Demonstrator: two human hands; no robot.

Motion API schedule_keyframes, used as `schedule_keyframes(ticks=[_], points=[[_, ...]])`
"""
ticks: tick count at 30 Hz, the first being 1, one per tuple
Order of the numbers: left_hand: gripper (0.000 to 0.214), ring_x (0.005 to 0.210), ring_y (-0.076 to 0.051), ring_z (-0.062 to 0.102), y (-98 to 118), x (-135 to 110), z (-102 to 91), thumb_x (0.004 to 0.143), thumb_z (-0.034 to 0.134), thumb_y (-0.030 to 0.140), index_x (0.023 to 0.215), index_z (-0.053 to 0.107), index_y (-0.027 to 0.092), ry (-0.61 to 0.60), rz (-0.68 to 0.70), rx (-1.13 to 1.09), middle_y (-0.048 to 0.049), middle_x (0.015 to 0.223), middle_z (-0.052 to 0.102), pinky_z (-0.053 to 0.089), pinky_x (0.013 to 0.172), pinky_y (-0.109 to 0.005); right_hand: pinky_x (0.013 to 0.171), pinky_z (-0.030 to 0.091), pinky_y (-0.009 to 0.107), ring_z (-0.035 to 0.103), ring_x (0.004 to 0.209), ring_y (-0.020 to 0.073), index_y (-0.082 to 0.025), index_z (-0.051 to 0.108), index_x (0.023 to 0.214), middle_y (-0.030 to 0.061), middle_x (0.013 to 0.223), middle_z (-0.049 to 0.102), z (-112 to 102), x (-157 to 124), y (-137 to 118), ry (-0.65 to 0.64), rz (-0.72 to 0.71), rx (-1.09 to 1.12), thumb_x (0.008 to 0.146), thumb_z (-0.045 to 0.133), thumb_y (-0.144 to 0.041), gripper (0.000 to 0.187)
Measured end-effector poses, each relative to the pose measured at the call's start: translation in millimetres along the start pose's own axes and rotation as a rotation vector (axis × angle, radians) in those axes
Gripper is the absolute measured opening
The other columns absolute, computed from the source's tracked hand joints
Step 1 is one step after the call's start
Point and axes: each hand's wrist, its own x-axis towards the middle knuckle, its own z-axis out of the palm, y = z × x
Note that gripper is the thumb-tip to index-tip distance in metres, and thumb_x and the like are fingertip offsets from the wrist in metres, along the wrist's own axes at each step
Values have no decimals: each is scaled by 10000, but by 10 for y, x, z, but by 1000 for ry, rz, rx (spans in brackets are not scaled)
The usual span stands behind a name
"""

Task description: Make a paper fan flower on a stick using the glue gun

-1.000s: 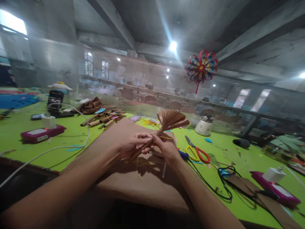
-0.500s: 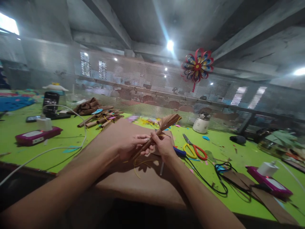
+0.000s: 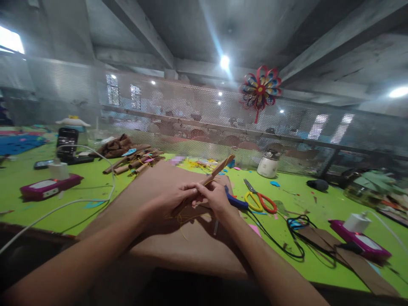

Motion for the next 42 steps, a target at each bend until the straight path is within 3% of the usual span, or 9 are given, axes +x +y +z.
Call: schedule_keyframes(ticks=[5,10,16,21,27,34,39,42], points=[[308,588,-93,484,-13,21,0,786,616,427,869,640,132,-48,-21,-31,-19,691,557,371,567,-222,430,387,220,472,429,83,-146,577,626,-13,517,553,31,3,21,55,-39,-13,667,680,-544,414],[280,586,-84,497,-35,-4,-13,786,639,361,949,623,134,-121,-89,-171,-34,737,571,404,583,-220,370,391,234,458,350,100,-165,542,618,-36,420,479,42,14,31,27,41,49,682,616,-630,475],[231,607,-72,521,-91,10,-49,749,648,178,974,634,125,-86,-88,-237,-46,767,588,415,579,-185,458,463,213,542,457,86,-156,613,798,6,675,635,28,11,90,-4,46,6,633,738,-496,398],[293,624,-97,572,-61,26,-61,779,629,194,1067,602,147,-147,-112,-322,-61,841,608,484,628,-250,392,402,225,480,367,93,-153,578,703,-34,485,526,-22,43,84,-13,45,34,713,615,-595,444],[299,740,-140,628,-81,72,-137,731,666,126,1028,628,120,35,-15,-310,-114,911,651,496,715,-267,568,491,271,593,591,144,-142,668,774,31,694,652,-70,46,-8,12,19,8,661,672,-576,449],[306,691,-125,597,-141,122,-121,628,732,110,924,659,113,175,59,-182,-81,839,654,459,639,-224,621,472,279,595,637,156,-140,711,799,40,713,676,-40,39,-13,47,-13,-107,614,737,-488,395],[290,644,-109,591,-152,127,-150,715,703,231,975,659,110,133,32,-266,-85,814,658,447,598,-204,609,458,278,581,601,145,-137,702,818,33,674,669,-30,47,36,-4,5,-83,643,704,-510,412],[313,660,-114,610,-159,129,-198,693,724,177,990,647,117,181,59,-319,-76,809,663,474,628,-212,629,461,278,610,676,165,-140,692,835,46,730,684,-28,29,14,-24,32,-56,639,716,-491,402]])
